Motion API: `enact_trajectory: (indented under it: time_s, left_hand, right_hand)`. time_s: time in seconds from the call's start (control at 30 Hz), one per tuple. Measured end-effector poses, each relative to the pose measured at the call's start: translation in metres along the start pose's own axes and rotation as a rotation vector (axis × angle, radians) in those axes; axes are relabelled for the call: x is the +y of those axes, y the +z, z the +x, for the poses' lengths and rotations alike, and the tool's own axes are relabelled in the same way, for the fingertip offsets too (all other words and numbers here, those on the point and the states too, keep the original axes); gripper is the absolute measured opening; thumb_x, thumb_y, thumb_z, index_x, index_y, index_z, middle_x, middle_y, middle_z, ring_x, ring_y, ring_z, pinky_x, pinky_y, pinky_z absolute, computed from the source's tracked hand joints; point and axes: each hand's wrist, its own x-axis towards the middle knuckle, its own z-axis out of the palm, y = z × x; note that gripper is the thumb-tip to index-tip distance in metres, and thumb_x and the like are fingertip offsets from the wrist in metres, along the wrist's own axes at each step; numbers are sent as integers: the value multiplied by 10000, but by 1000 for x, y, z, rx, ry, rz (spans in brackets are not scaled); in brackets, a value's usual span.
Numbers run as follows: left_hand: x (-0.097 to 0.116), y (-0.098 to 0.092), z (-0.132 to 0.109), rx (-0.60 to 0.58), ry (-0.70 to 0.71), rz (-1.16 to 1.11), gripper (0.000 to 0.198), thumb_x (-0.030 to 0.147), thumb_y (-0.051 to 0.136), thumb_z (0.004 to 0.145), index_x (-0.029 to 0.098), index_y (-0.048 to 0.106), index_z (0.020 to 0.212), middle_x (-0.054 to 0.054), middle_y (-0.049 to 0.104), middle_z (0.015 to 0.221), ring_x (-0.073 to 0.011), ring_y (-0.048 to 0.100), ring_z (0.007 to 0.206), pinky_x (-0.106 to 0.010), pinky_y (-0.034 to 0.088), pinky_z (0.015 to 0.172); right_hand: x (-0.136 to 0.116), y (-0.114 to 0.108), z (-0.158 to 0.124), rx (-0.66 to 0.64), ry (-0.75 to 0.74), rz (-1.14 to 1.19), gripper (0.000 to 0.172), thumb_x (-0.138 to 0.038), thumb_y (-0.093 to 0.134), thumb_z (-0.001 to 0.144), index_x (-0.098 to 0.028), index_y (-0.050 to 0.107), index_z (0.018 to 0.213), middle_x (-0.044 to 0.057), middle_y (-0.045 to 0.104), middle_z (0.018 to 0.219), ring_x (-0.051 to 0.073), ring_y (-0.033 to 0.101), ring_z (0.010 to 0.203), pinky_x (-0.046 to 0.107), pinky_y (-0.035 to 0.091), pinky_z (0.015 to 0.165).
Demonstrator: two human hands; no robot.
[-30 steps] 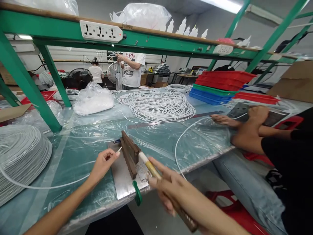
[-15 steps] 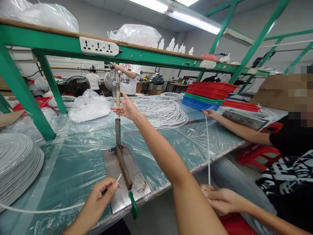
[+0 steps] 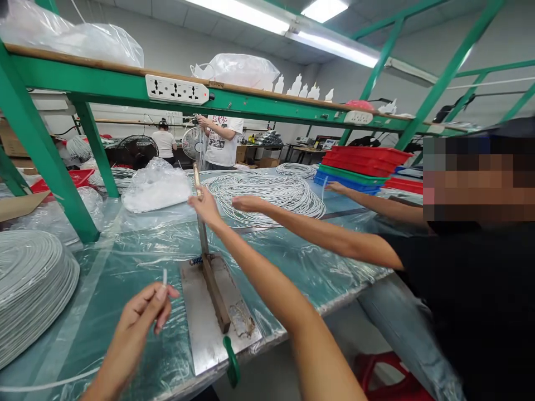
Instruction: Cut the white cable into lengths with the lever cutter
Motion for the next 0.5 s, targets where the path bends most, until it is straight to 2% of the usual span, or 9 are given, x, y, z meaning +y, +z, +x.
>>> enact_trajectory:
  time_s: [0.07,0.13,0.17,0.23,0.27,0.33,0.4,0.43,0.5]
  left_hand:
    - [16,0,-1,126,86,-103,411,579,554,783,170,593,795,50,400,494,-76,342,476,-179,291,477]
    - [31,6,-3,216,183,-227,362,546,583,781,185,592,769,51,402,485,-74,351,478,-169,315,483]
    - [37,10,-4,241,225,-289,344,535,593,779,192,588,754,52,398,479,-73,351,476,-166,324,484]
    - [45,20,-7,261,273,-378,324,519,586,793,202,573,727,54,390,473,-73,345,467,-161,336,480]
    - [47,25,-8,251,284,-389,318,514,569,808,207,572,726,52,396,477,-74,351,465,-161,341,478]
    - [50,29,-11,186,277,-291,288,501,529,836,226,610,812,30,476,531,-94,432,508,-173,382,504]
    - [49,26,-13,70,262,-31,315,482,529,838,273,617,1056,-27,625,752,-155,570,704,-216,452,615]
    - [48,21,-13,1,253,142,393,468,540,832,306,561,1190,-51,655,925,-194,594,851,-248,470,698]
    - [42,8,-11,-137,233,502,523,448,552,823,369,431,1325,-49,601,1192,-249,543,1070,-318,445,850]
  right_hand:
    - [7,9,-45,-220,-4,-28,331,-198,554,809,-159,558,1138,11,624,733,141,570,685,259,451,693]
    - [18,21,-95,-598,18,-53,343,-169,593,748,-156,573,1090,-2,615,716,138,576,648,258,464,640]
    - [23,28,-118,-743,12,-58,322,-159,608,724,-158,577,1044,-8,604,726,127,567,638,243,459,621]
    - [32,43,-157,-903,-20,-22,154,-201,608,736,-149,583,879,-17,568,691,101,535,596,221,444,605]
    - [35,49,-172,-907,-20,24,117,-256,597,766,-145,573,794,-17,548,661,92,518,568,219,441,599]
    - [37,55,-190,-833,6,127,308,-418,527,841,-142,551,707,-8,527,618,89,512,531,220,442,583]
    - [34,51,-195,-644,24,195,453,-564,459,861,-143,546,718,5,539,612,98,524,516,224,442,555]
    - [31,43,-194,-524,15,215,478,-602,453,854,-146,544,743,9,550,608,105,528,504,225,437,532]
    - [25,17,-189,-258,-30,254,452,-601,483,846,-157,534,776,0,558,572,109,511,460,224,412,487]
